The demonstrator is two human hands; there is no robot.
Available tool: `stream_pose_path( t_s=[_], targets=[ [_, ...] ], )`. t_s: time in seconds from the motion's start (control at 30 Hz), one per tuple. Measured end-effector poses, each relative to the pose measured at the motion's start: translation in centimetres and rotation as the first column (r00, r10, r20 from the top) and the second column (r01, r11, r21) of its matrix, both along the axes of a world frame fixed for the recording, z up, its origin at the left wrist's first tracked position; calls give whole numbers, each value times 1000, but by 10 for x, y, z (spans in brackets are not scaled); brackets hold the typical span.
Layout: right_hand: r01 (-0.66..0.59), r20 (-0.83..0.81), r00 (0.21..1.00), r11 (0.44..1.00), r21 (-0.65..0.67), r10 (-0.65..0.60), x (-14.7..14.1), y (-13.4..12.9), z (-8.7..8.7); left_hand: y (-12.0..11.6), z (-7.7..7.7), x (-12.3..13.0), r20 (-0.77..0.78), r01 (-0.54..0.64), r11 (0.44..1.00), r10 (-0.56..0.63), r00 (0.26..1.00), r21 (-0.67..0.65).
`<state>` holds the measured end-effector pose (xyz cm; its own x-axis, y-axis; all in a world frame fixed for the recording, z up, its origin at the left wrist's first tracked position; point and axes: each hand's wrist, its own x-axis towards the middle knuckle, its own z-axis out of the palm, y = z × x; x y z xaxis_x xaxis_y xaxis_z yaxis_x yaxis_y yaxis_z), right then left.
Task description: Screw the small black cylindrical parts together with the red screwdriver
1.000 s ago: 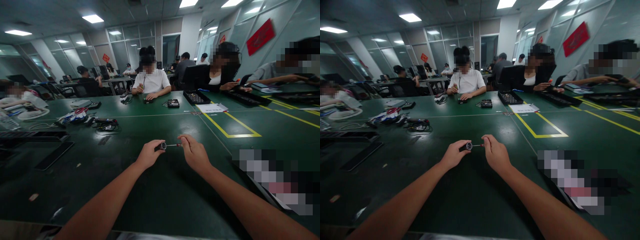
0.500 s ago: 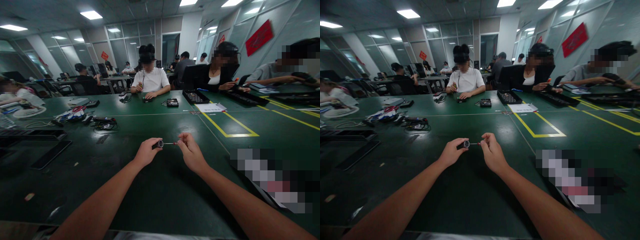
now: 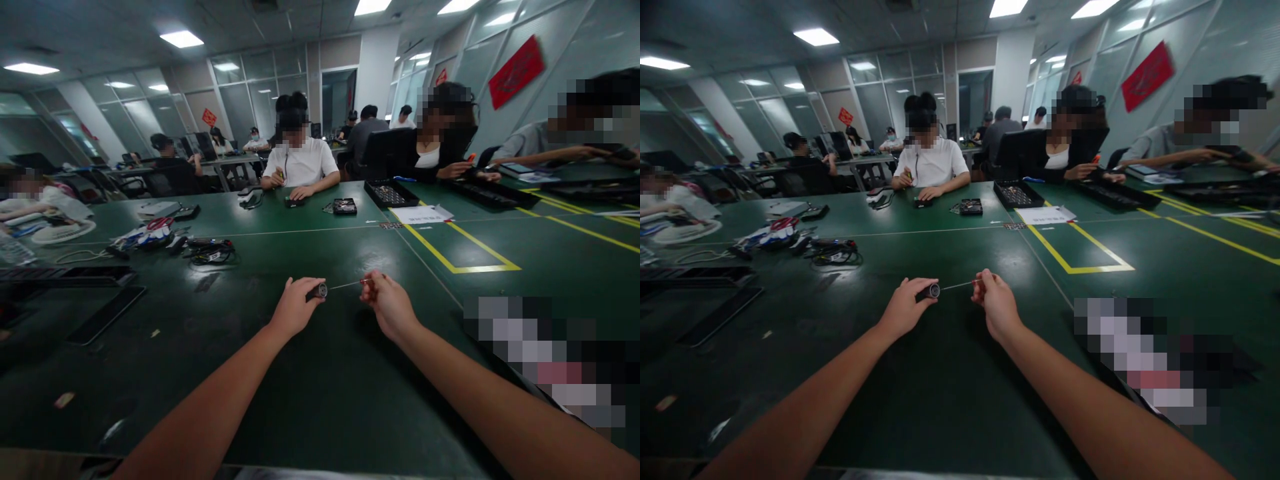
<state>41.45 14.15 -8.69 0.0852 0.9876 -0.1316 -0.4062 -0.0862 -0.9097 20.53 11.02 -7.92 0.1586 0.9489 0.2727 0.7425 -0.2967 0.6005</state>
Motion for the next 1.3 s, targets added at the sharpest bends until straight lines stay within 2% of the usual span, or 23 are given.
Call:
stream_pose_path(
  t_s=[0.17, 0.3, 0.4, 0.57, 0.73, 0.9, 1.0, 1.07, 1.17, 1.23, 1.3],
  targets=[
    [-14, 176, 984, 978, 210, -24, -2, -6, 4, -1, 0, 1, -10, 20, 1000, -20, 1000, 10],
    [-102, 431, 900, 927, 361, -69, -1, -12, 7, 0, -1, 1, -16, 40, 999, -40, 999, -1],
    [-158, 566, 816, 896, 416, -119, 0, -17, 8, -1, -2, 2, -20, 47, 999, -47, 999, 7],
    [-244, 672, 726, 857, 453, -148, 2, -23, 12, 0, -4, 3, -32, 90, 995, -89, 996, 46],
    [-151, 689, 673, 861, 486, -270, 2, -25, 18, 1, -3, 3, -22, 73, 997, -72, 997, 31],
    [-80, 634, 707, 856, 511, -313, 5, -27, 20, 0, -2, 1, 77, 18, 999, -21, 997, 37],
    [-76, 621, 718, 852, 518, -313, 4, -27, 20, 1, -4, 0, 195, -18, 999, 10, 981, 41],
    [-79, 614, 728, 852, 517, -305, 4, -28, 20, 5, -5, -2, 331, -42, 999, 38, 943, 6],
    [-80, 600, 744, 852, 518, -295, 3, -28, 20, 12, -3, -5, 522, -49, 993, 98, 847, -105],
    [-83, 597, 748, 851, 519, -292, 3, -29, 21, 16, 1, -7, 599, -32, 979, 147, 787, -199],
    [-89, 599, 747, 849, 521, -289, 3, -29, 21, 18, 7, -9, 610, -14, 960, 188, 770, -279]
  ],
)
